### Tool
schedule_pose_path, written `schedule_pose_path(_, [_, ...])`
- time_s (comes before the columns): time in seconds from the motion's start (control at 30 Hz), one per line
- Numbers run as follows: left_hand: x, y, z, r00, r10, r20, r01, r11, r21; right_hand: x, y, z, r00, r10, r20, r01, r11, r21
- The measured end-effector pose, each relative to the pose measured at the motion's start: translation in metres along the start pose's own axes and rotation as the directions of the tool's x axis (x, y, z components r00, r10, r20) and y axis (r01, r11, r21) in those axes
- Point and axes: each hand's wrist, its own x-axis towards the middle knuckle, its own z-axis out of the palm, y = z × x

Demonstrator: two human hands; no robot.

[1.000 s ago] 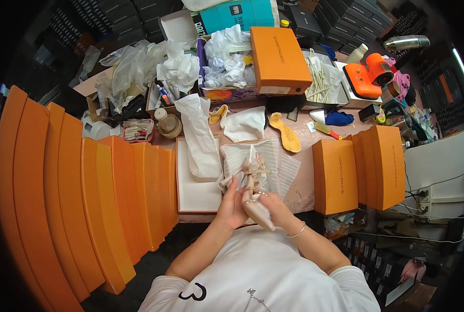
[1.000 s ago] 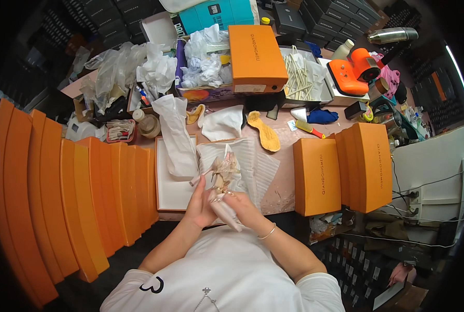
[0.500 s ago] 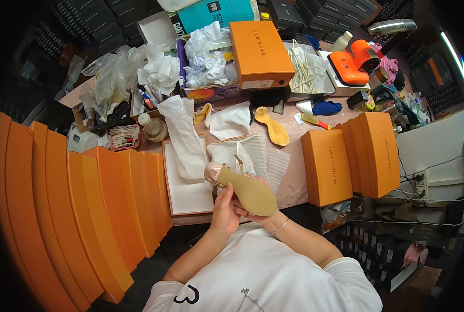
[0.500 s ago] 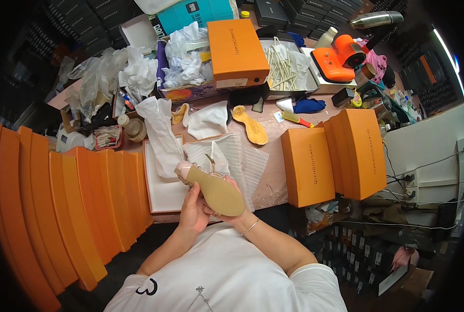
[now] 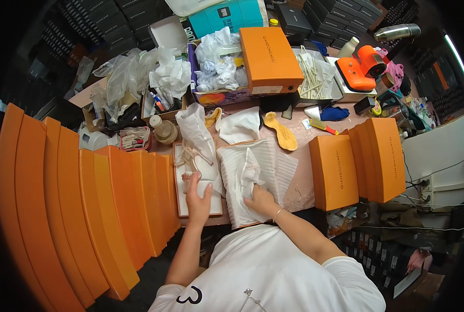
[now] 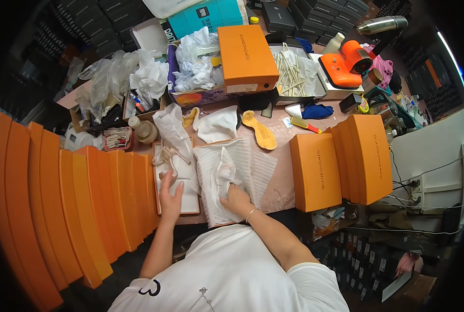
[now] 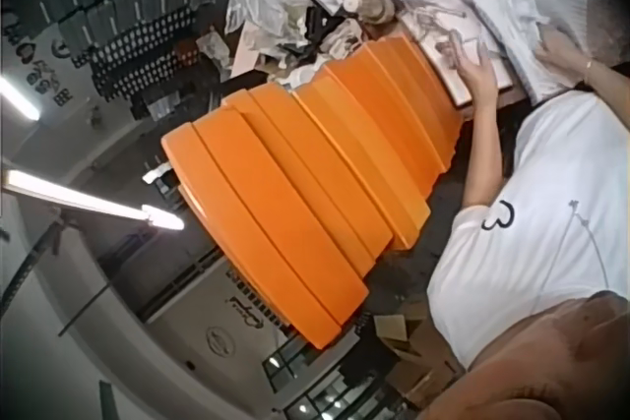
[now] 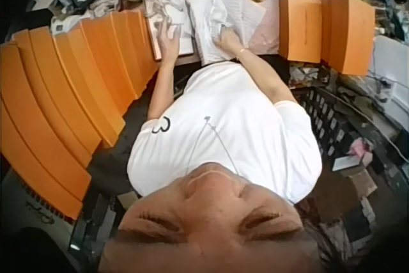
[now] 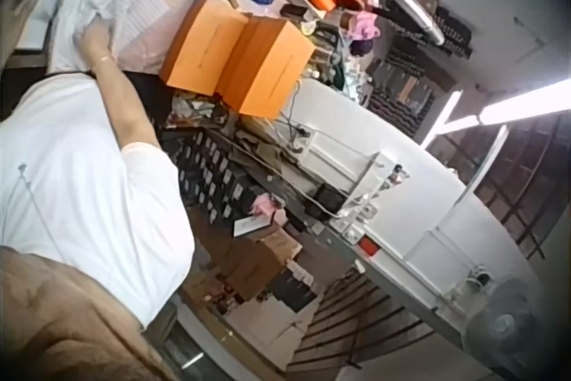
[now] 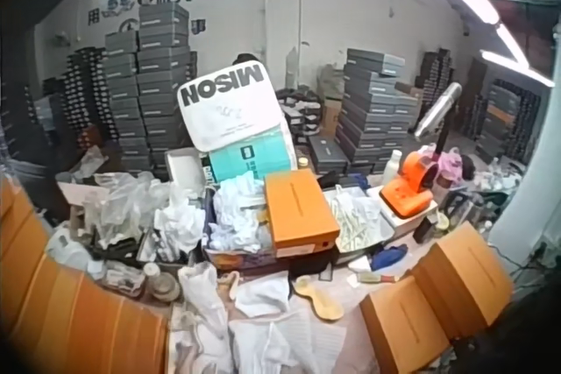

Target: Inspecting, wrapping, and packing high-heeled shoes into orange brand-name shoe boxes.

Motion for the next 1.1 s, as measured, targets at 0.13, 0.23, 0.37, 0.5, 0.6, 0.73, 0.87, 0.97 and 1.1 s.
schedule_pose_path(0.13, [-0.005, 0.01, 0.023, 0.994, -0.012, 0.11, 0.046, 0.949, -0.313, -0.014, -0.03, -0.044, 0.993, 0.1, 0.065, -0.114, 0.957, 0.268])
schedule_pose_path(0.23, [0.01, 0.028, 0.027, 0.943, -0.166, 0.288, 0.307, 0.768, -0.562, -0.038, -0.027, -0.078, 0.986, 0.015, 0.165, -0.126, 0.715, 0.687])
schedule_pose_path(0.37, [0.025, 0.035, 0.043, 0.749, -0.281, 0.599, 0.662, 0.291, -0.691, -0.055, -0.057, -0.135, 0.851, -0.314, 0.42, 0.045, 0.842, 0.538])
schedule_pose_path(0.5, [0.026, 0.025, 0.044, 0.757, -0.356, 0.548, 0.606, 0.068, -0.793, -0.052, -0.082, -0.178, 0.931, -0.132, -0.34, 0.283, 0.849, 0.446])
schedule_pose_path(0.6, [0.025, 0.01, 0.029, 0.802, -0.423, 0.422, 0.464, -0.004, -0.886, -0.081, -0.051, -0.214, 0.931, -0.162, -0.326, 0.338, 0.72, 0.606])
schedule_pose_path(0.73, [0.028, 0.005, 0.026, 0.762, -0.446, 0.47, 0.518, -0.016, -0.855, -0.097, -0.1, -0.184, 0.784, -0.433, -0.445, 0.469, 0.883, -0.034])
schedule_pose_path(0.87, [0.028, -0.019, 0.029, 0.755, -0.513, 0.41, 0.488, 0.02, -0.873, -0.107, -0.112, -0.166, 0.725, -0.625, -0.289, 0.514, 0.771, -0.376])
schedule_pose_path(0.97, [0.03, -0.027, 0.031, 0.728, -0.582, 0.361, 0.474, 0.047, -0.879, -0.126, -0.111, -0.142, 0.788, -0.582, 0.199, 0.612, 0.71, -0.349])
schedule_pose_path(1.1, [0.028, -0.013, 0.025, 0.68, -0.617, 0.395, 0.511, 0.013, -0.859, -0.103, -0.079, -0.142, 0.867, -0.409, 0.282, 0.4, 0.912, 0.095])
